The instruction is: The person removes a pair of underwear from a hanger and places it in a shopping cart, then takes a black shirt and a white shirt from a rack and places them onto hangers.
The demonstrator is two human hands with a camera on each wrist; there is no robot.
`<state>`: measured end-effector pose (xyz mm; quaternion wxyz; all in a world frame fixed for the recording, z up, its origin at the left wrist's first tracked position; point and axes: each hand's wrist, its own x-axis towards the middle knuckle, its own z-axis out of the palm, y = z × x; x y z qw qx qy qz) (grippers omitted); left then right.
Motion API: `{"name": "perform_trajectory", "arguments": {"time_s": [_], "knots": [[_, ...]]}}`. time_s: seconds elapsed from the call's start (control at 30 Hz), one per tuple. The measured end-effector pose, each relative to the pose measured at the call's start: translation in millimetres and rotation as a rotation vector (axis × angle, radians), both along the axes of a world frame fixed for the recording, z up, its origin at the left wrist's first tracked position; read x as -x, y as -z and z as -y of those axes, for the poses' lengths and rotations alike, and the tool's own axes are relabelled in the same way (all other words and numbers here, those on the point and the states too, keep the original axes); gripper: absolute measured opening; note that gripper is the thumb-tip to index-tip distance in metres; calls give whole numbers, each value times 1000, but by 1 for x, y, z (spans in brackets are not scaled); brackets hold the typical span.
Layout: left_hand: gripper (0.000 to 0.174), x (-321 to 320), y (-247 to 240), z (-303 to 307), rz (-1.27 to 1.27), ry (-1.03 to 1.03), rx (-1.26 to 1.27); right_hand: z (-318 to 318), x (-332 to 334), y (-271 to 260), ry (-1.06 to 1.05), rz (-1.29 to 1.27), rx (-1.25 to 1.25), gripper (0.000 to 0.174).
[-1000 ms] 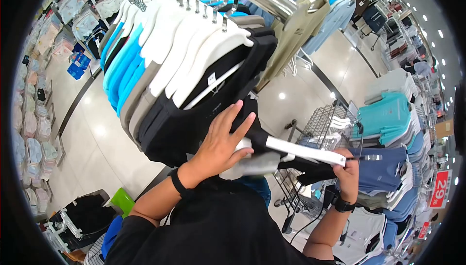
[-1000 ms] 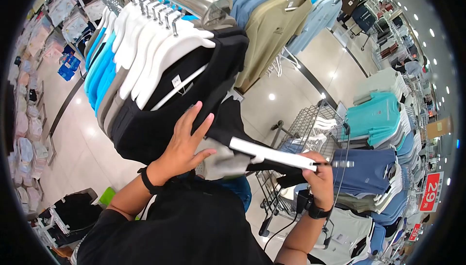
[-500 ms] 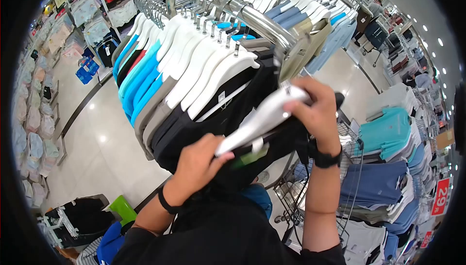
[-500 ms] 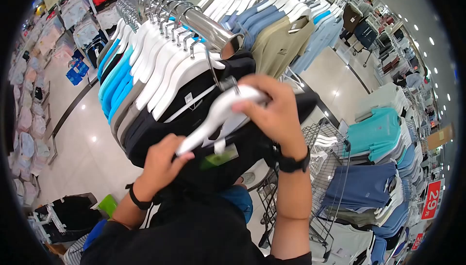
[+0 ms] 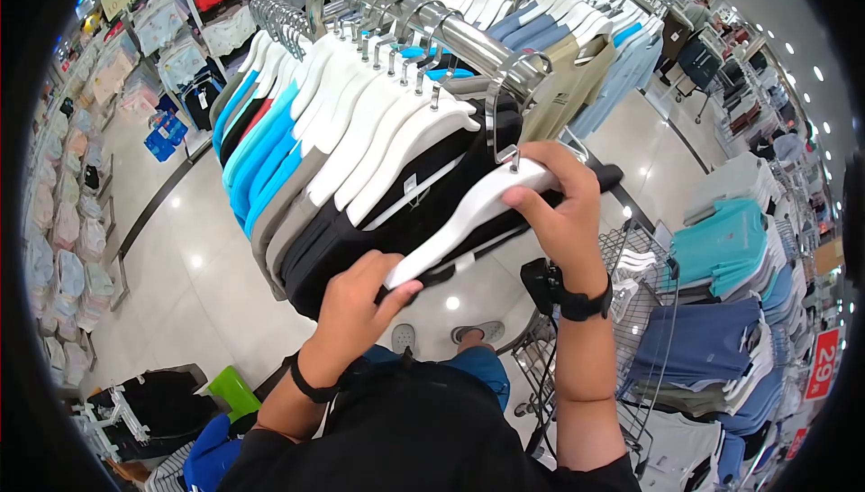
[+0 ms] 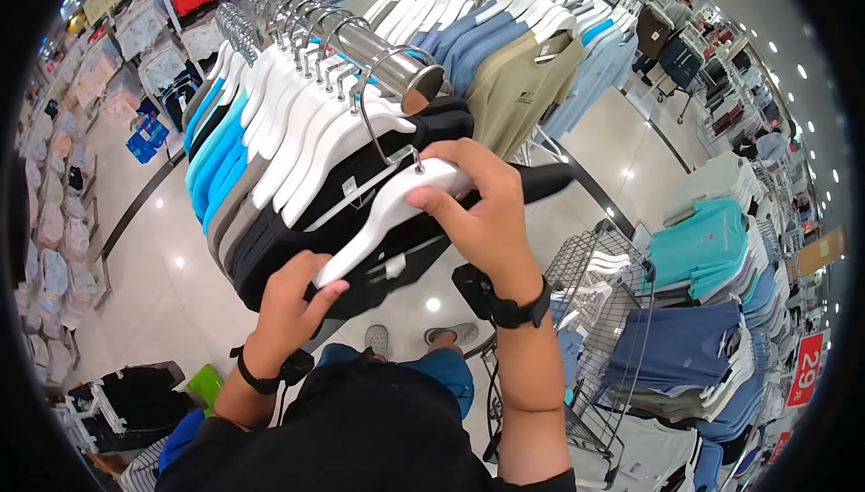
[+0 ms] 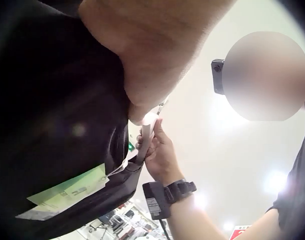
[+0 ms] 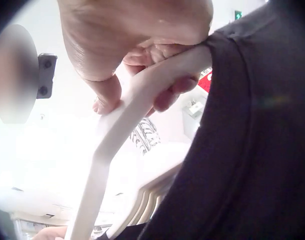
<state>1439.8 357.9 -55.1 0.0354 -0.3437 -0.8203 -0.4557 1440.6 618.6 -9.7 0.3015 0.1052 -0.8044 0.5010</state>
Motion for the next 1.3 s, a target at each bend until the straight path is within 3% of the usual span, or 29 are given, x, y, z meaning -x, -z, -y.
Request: {"name": "perform_trajectory", "arguments": {"time_s": [0.23, 0.33, 0.4, 0.5, 0.6, 0.67, 0.73, 0.8, 0.87, 0.93, 1.03, 1.13, 1.2, 1.3], "knots": [[28, -18, 4, -7, 73, 14, -12, 10, -22, -6, 203, -35, -202, 40], [28, -16, -1, -11, 44, -35, -51, 47, -34, 7, 567, -49, -246, 71], [28, -18, -5, -18, -21, -75, -89, 71, -42, 23, 372, -11, -66, 106], [44, -35, -7, -30, -33, -17, -56, 102, -49, 33, 103, 24, 429, 123], [50, -56, -12, -44, 64, 142, -12, 87, -63, 10, 227, 104, 658, 99], [49, -56, -15, -39, 112, 362, -36, 64, -72, 8, 185, 140, 784, 80], [47, -52, -11, -28, 140, 402, 14, 37, -85, 29, 227, 267, 805, 45], [44, -42, 9, -11, 171, 342, 64, 4, -110, 54, 189, 554, 767, 35], [34, -31, 30, 6, 207, 173, 68, -22, -140, 93, 245, 655, 893, 20], [31, -20, 45, 25, 250, 58, 73, -45, -162, 126, 396, 692, 968, 21], [30, -10, 59, 44, 359, -78, 32, -62, -174, 137, 589, 593, 670, 26], [31, -6, 61, 51, 406, -122, 12, -95, -180, 111, 595, 620, 247, 27], [33, -4, 61, 53, 398, -113, 14, -92, -166, 59, 609, 397, 153, 32], [42, -3, 63, 53, 400, -118, 32, -123, -165, 21, 528, 235, 94, 51]]}}
